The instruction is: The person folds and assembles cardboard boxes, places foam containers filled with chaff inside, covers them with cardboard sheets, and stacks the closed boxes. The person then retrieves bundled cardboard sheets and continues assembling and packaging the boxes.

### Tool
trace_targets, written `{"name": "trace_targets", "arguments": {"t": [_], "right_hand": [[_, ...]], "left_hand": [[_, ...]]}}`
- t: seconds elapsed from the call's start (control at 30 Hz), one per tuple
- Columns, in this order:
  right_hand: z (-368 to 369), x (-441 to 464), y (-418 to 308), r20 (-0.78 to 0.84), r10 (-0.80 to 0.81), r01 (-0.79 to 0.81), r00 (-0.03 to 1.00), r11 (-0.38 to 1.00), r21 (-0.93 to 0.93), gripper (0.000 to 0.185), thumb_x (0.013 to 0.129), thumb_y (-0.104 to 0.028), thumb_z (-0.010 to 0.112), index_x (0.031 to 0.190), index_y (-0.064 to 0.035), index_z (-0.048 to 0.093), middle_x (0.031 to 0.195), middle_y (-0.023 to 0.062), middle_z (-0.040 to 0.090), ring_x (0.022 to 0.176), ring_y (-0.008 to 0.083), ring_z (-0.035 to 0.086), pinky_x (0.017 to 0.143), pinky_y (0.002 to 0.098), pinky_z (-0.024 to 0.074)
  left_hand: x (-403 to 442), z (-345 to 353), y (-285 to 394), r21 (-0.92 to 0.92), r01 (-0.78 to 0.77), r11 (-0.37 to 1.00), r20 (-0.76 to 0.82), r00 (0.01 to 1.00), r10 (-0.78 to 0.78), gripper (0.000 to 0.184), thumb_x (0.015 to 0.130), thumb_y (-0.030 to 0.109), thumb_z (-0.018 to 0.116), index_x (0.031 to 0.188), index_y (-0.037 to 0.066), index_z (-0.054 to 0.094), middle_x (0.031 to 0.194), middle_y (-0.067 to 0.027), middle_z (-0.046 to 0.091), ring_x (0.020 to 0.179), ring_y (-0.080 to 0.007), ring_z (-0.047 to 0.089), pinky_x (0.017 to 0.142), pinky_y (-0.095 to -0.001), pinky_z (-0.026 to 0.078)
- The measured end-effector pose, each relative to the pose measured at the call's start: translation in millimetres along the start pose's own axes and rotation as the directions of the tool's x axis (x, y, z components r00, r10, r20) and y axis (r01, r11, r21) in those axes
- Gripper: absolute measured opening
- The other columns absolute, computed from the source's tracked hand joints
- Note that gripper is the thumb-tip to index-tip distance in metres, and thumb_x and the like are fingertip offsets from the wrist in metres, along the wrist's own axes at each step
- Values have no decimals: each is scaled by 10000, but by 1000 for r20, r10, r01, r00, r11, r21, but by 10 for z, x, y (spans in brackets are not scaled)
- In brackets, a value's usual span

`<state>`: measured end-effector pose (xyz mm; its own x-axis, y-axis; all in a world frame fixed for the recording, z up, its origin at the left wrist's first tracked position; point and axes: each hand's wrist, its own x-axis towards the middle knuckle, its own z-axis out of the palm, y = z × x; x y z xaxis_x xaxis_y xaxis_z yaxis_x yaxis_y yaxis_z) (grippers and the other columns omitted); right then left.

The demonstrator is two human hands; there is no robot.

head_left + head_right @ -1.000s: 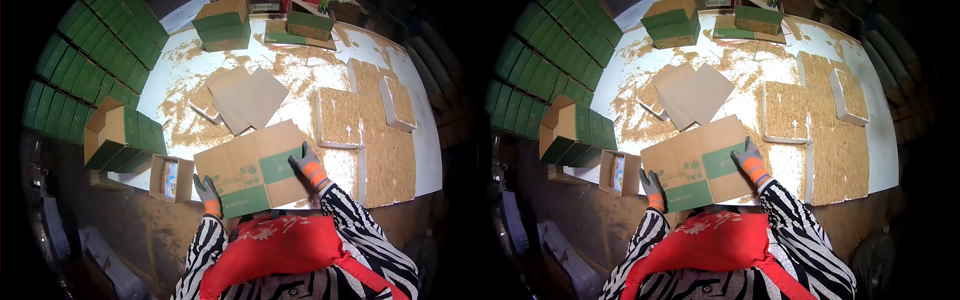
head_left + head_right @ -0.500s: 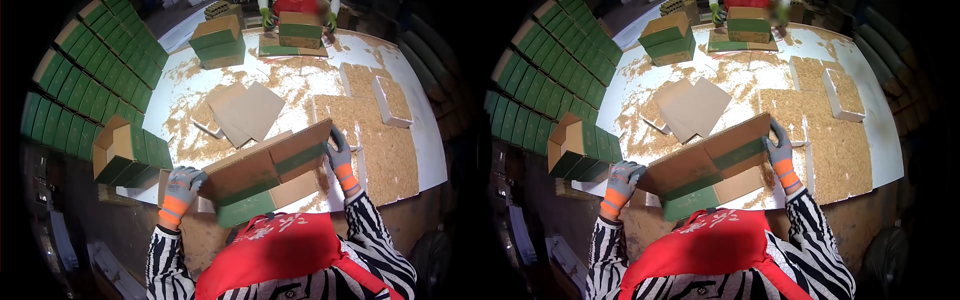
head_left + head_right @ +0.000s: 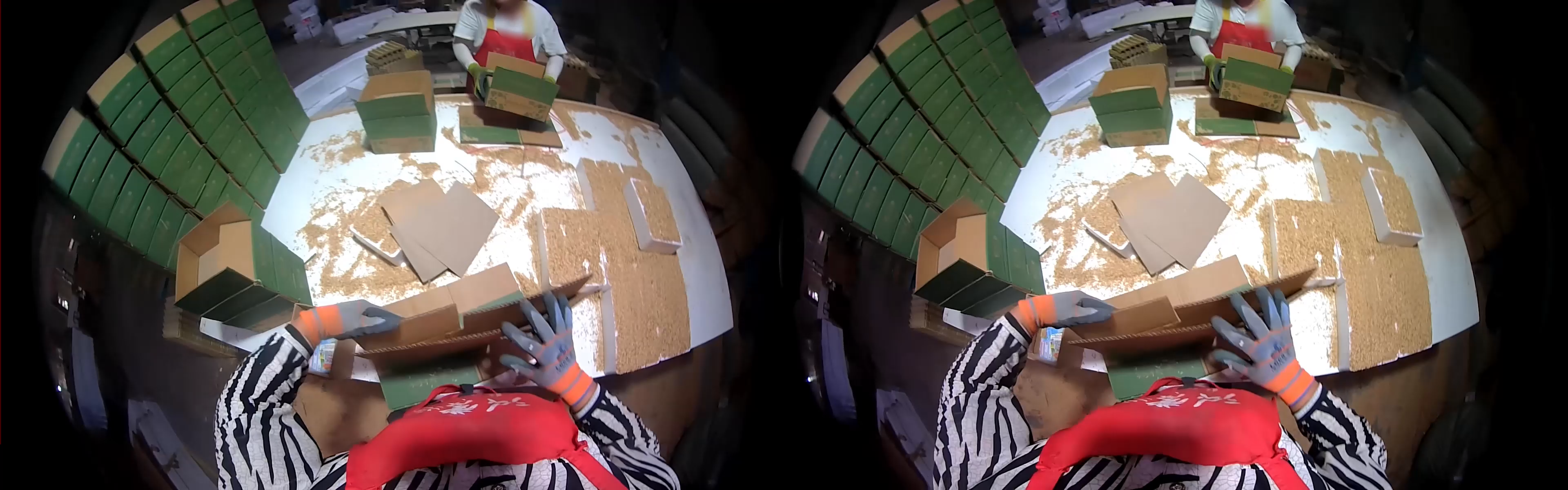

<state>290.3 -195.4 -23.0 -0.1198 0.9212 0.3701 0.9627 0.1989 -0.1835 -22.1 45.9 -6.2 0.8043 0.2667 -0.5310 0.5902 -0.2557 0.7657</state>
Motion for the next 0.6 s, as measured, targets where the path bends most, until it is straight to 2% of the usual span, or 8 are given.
{"name": "trace_targets", "arguments": {"t": [0.07, 0.17, 0.3, 0.43, 0.5, 0.53, 0.57, 0.6], "right_hand": [[-40, -156, -114, -37, 55, -55, 998, 998, -2, 658, 619, -472, 791, 1220, -270, 617, 1408, 158, 407, 1310, 500, 270, 1046, 642, 228], [16, -261, -189, -243, 192, -177, 951, 981, 85, 489, 583, -386, 843, 955, -178, 604, 1384, 175, 414, 1347, 504, 220, 1056, 637, 222], [-8, -193, -359, -173, 89, -18, 981, 928, 373, 469, 535, -188, 892, 763, -112, 489, 1148, 156, 542, 1248, 489, 376, 935, 561, 402], [-226, -166, -310, -184, 75, 21, 980, 882, 471, 382, 568, -102, 803, 744, -75, 464, 1120, 200, 559, 1193, 480, 478, 973, 530, 398], [-222, -147, -173, 65, -170, 117, 983, 863, 491, 534, 777, -259, 713, 1204, -56, 466, 1315, 215, 482, 1291, 447, 389, 1085, 493, 283], [-162, -158, -146, 159, -242, 131, 957, 852, 506, 614, 843, -299, 688, 1359, -49, 467, 1376, 219, 459, 1318, 438, 365, 1119, 483, 249], [-57, -154, -199, 196, -211, 84, 958, 856, 511, 614, 834, -261, 702, 1360, -47, 466, 1366, 215, 469, 1303, 442, 382, 1107, 489, 265], [0, 156, -212, 262, -365, 184, 893, 829, 527, 309, 612, -109, 758, 859, -54, 580, 1175, 212, 578, 1213, 437, 483, 1016, 490, 385]], "left_hand": [[-36, 68, 135, 47, -119, 992, -123, 985, 124, 425, 935, 277, 540, 1331, 125, 503, 1137, -118, 655, 981, -203, 623, 864, -327, 473], [-152, 251, 458, 186, -139, 973, -435, 876, 208, 354, 922, 198, 523, 1262, 110, 477, 1044, -185, 647, 963, -352, 622, 842, -396, 475], [-210, 296, 294, 197, 37, 980, -718, 686, 119, 375, 880, 156, 579, 1224, 74, 456, 860, -182, 624, 803, -319, 631, 737, -389, 481], [-529, 368, 243, 24, 33, 999, -756, 654, -4, 414, 840, 206, 619, 1182, 65, 434, 769, -146, 585, 713, -314, 596, 673, -408, 468], [-330, 649, -52, 353, -60, 934, -758, 567, 323, 424, 839, 275, 644, 1150, 62, 450, 804, -140, 606, 693, -334, 590, 661, -421, 472], [-201, 776, -99, 352, -163, 922, -639, 678, 363, 442, 843, 320, 647, 1150, 59, 466, 851, -138, 618, 724, -343, 597, 673, -427, 482], [-83, 851, -52, 336, -277, 900, -493, 763, 418, 465, 848, 366, 650, 1151, 56, 482, 898, -135, 629, 754, -353, 603, 686, -432, 491], [247, 955, -225, 280, -370, 886, -439, 772, 460, 482, 864, 437, 614, 1143, 59, 508, 935, -119, 630, 777, -327, 608, 677, -418, 497]]}}
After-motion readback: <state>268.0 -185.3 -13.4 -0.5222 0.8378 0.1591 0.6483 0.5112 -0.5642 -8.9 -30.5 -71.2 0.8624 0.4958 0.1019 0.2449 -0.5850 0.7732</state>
